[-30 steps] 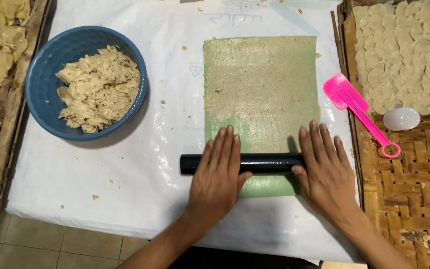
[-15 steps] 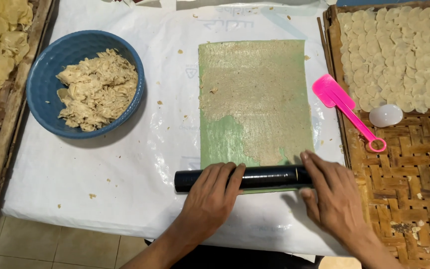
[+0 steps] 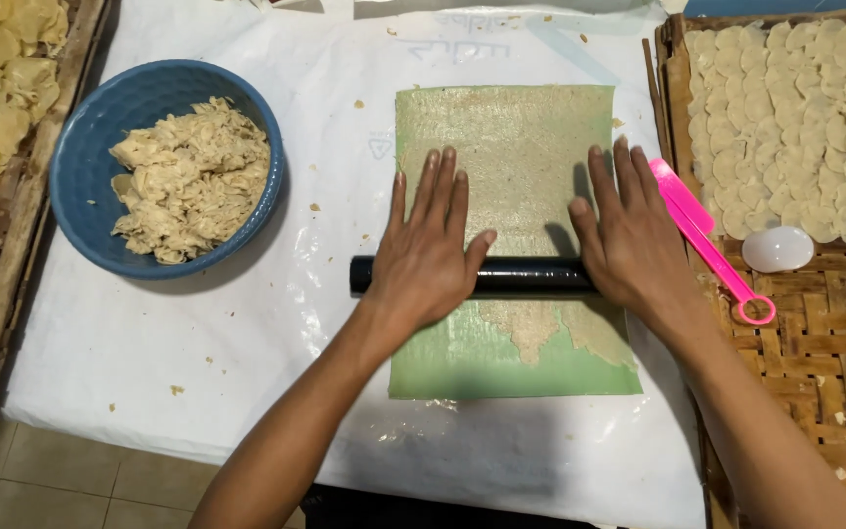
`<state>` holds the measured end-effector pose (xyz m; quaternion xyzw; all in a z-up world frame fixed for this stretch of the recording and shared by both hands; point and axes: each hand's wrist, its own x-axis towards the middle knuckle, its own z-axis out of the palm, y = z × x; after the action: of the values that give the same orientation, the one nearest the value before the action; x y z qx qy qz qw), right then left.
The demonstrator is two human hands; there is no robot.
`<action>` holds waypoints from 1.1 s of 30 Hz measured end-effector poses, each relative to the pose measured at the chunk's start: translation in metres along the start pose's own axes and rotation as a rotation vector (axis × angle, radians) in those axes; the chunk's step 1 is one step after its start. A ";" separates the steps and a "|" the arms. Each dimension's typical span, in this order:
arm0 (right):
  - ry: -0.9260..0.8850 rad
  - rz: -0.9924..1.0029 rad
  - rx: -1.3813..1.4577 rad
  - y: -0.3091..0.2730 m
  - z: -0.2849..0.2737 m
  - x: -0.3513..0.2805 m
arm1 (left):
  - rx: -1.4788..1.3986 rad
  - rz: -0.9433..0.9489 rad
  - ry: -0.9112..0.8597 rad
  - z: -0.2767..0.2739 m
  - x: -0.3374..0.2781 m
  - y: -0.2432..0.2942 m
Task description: Rolling out and flattening dough on a green mat using a rolling pin and a spatula.
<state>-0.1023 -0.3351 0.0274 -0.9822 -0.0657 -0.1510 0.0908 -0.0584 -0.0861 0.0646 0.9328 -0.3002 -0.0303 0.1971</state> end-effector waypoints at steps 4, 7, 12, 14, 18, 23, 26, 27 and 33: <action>-0.057 0.037 0.056 -0.015 -0.013 -0.009 | -0.017 -0.013 -0.002 0.006 -0.010 0.005; -0.127 0.028 0.002 -0.030 -0.017 -0.040 | 0.004 0.048 0.085 0.020 -0.043 0.013; -0.065 0.005 -0.062 -0.054 -0.029 -0.089 | -0.026 0.165 0.159 0.030 -0.096 0.029; -0.039 0.001 -0.039 -0.061 -0.028 -0.110 | 0.046 0.166 0.131 0.037 -0.115 0.033; -0.064 0.009 -0.006 -0.072 -0.032 -0.152 | 0.068 0.194 0.074 0.037 -0.152 0.044; -0.084 0.058 0.018 -0.083 -0.039 -0.206 | -0.070 0.240 0.152 0.048 -0.188 0.048; -0.023 0.084 0.103 -0.087 -0.042 -0.214 | -0.061 0.235 0.223 0.052 -0.186 0.042; 0.027 0.098 0.131 -0.088 -0.043 -0.214 | -0.017 0.227 0.241 0.053 -0.182 0.040; 0.049 0.056 0.128 -0.079 -0.051 -0.176 | -0.035 0.240 0.180 0.037 -0.142 0.027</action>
<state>-0.2957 -0.2858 0.0339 -0.9718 -0.0453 -0.1681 0.1590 -0.1955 -0.0382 0.0328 0.8856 -0.3902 0.0722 0.2415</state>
